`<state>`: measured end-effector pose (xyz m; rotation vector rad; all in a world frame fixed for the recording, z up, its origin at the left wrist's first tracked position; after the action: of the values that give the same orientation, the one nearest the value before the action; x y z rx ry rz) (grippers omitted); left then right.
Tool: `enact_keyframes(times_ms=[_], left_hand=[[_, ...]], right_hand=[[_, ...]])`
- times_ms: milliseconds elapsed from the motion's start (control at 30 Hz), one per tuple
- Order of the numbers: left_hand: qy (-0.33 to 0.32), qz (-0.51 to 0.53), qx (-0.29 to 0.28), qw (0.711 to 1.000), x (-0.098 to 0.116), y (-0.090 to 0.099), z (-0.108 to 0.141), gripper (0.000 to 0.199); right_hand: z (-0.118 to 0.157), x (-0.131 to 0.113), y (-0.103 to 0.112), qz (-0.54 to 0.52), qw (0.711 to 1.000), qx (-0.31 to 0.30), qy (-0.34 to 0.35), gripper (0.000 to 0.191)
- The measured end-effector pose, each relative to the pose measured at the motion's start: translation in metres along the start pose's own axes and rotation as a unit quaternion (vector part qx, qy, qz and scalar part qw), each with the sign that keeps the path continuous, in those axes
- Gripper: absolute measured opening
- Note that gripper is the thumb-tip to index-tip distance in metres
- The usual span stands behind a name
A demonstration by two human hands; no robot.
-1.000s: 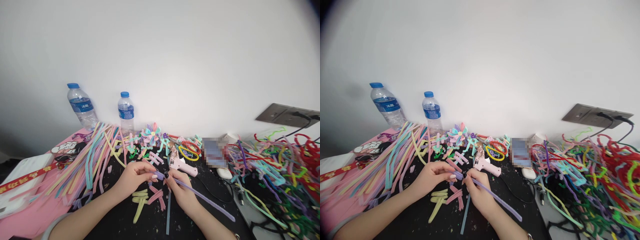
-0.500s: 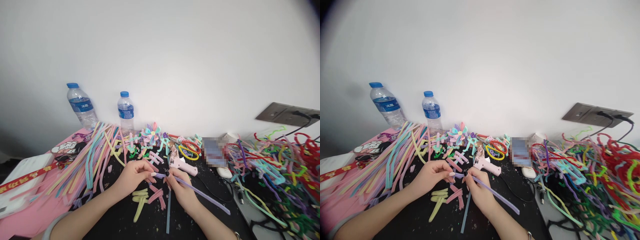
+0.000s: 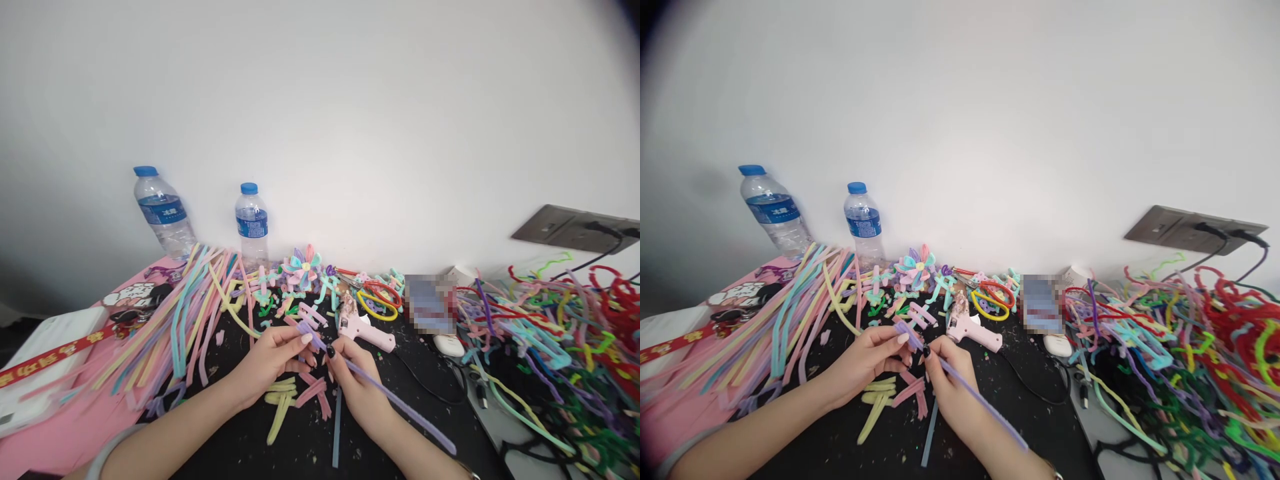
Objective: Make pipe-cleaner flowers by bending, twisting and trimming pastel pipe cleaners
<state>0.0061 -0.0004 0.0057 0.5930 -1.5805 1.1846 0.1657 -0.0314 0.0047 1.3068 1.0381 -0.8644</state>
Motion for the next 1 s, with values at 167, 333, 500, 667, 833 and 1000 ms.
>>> enact_keyframes(times_ms=[167,333,500,667,833,1000], left_hand=[[0.017,0.043,0.002,0.999,0.001,-0.006,0.002,0.024],[0.036,0.033,0.023,0.999,-0.001,-0.007,0.004,0.023],[0.045,0.031,0.044,0.998,-0.007,-0.005,0.004,0.021],[0.008,-0.032,0.035,0.999,-0.006,-0.002,0.001,0.020],[-0.003,-0.124,-0.013,0.992,0.002,-0.002,0.002,0.028],[0.055,-0.150,-0.133,0.978,-0.002,-0.005,0.006,0.029]], right_hand=[[0.005,-0.006,-0.003,0.087,0.995,0.003,0.049,0.020],[0.007,-0.007,-0.005,0.123,0.988,0.006,0.097,0.018],[0.008,-0.009,-0.007,0.140,0.982,-0.003,0.125,0.017],[0.009,-0.011,-0.006,0.125,0.986,-0.021,0.112,0.016],[0.005,-0.005,-0.003,0.068,0.995,-0.005,0.067,0.024],[0.002,0.000,-0.004,0.011,0.998,-0.050,0.039,0.038]])
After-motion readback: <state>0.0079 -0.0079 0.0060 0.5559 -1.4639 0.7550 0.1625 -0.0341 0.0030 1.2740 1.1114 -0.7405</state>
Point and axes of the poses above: each hand's wrist, its own z-axis away from the middle knuckle, its own y-axis out of the back of the hand, x = y × z, the point moved 2 cm from there along -z, towards the middle knuckle, and after that the axes turned 10 degrees about -y, right-handed, at the moved point
